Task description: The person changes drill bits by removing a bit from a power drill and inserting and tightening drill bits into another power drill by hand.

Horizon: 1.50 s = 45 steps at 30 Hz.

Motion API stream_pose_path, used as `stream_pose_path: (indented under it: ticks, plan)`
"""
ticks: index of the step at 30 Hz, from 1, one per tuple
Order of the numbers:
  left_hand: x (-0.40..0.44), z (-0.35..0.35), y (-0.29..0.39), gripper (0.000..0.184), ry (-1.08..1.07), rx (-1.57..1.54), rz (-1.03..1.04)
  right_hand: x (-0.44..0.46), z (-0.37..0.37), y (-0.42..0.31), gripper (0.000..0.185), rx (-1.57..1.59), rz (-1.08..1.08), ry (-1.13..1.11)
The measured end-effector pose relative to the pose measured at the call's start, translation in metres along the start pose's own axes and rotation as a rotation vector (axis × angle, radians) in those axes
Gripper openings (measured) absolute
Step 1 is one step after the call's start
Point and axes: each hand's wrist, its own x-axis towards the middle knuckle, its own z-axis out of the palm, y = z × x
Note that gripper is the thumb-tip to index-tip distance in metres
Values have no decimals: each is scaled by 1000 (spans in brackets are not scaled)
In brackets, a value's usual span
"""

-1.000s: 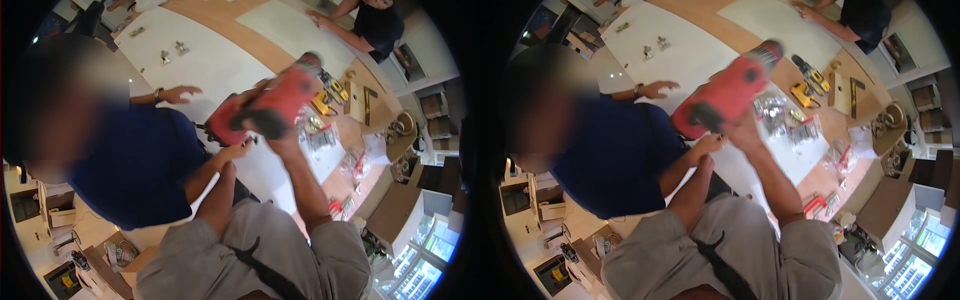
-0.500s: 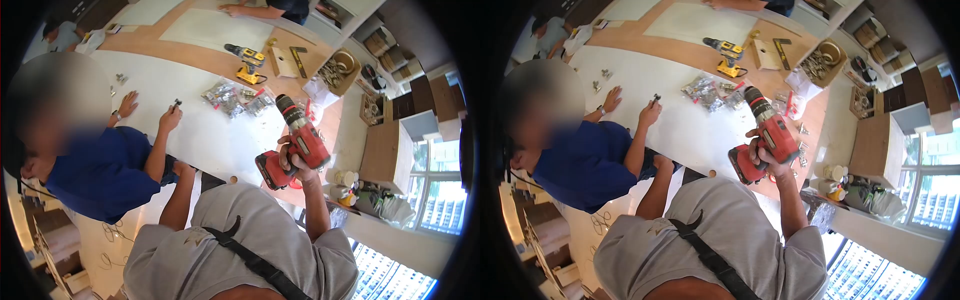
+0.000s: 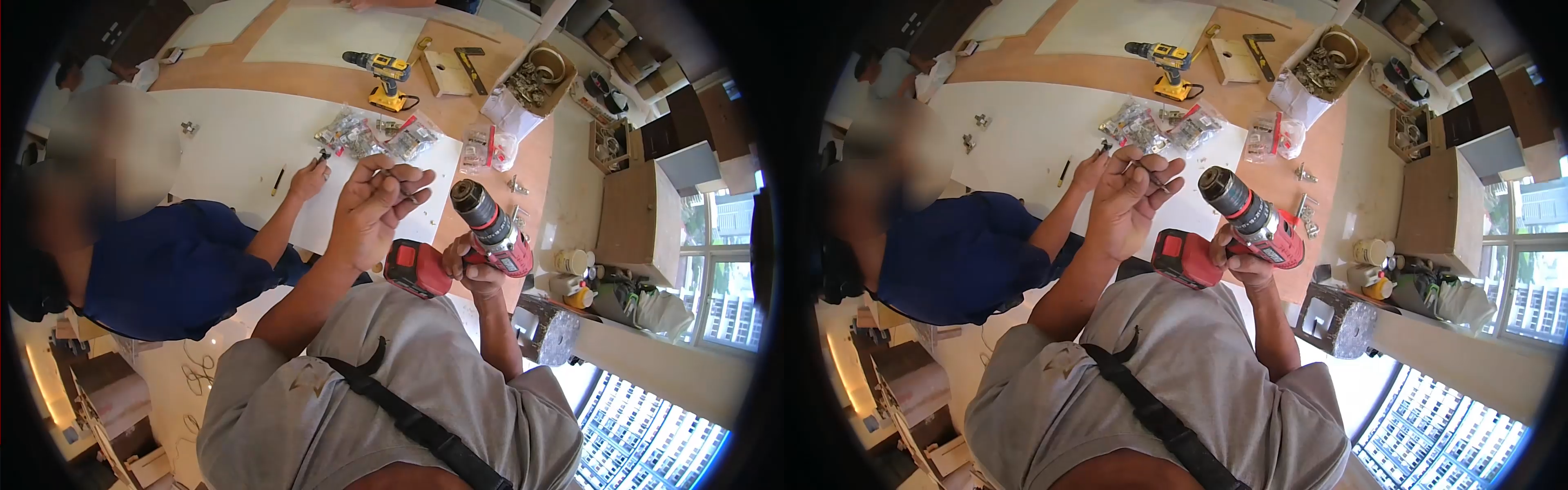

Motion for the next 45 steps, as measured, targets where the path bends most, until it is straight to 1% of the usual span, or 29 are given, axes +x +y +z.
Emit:
stream_pose_path:
  ticks: [5, 9, 14, 17, 20, 21, 31, 40, 45]
  plan:
    - [1, 47, -9, 22, -139, -51, 118, -4, 1, -4, 38, 20, -15, -102]
    - [-4, 57, -14, 22, -163, 29, 177, -8, 7, -7, 38, 13, -5, -132]
    - [-9, 68, -21, 22, -191, 91, 234, -10, 12, -5, 38, 95, 29, -137]
    - [-13, 75, -25, 21, -164, 150, 259, -11, 14, -6, 38, 109, 27, -140]
    - [-16, 80, -28, 20, -175, 184, 254, -12, 16, -6, 37, 93, 17, -146]
    - [-14, 76, -30, 21, -203, 180, 230, -11, 16, -6, 37, 87, 17, -144]
    - [-13, 83, -32, 20, -145, 120, 22, -15, 19, -8, 38, 96, -39, -133]
    - [-4, 99, -41, 19, -103, 136, 28, -15, 23, -9, 35, 173, -67, -99]
    - [1, 96, -40, 15, -85, 186, 15, -14, 16, -2, 35, 192, -73, -91]
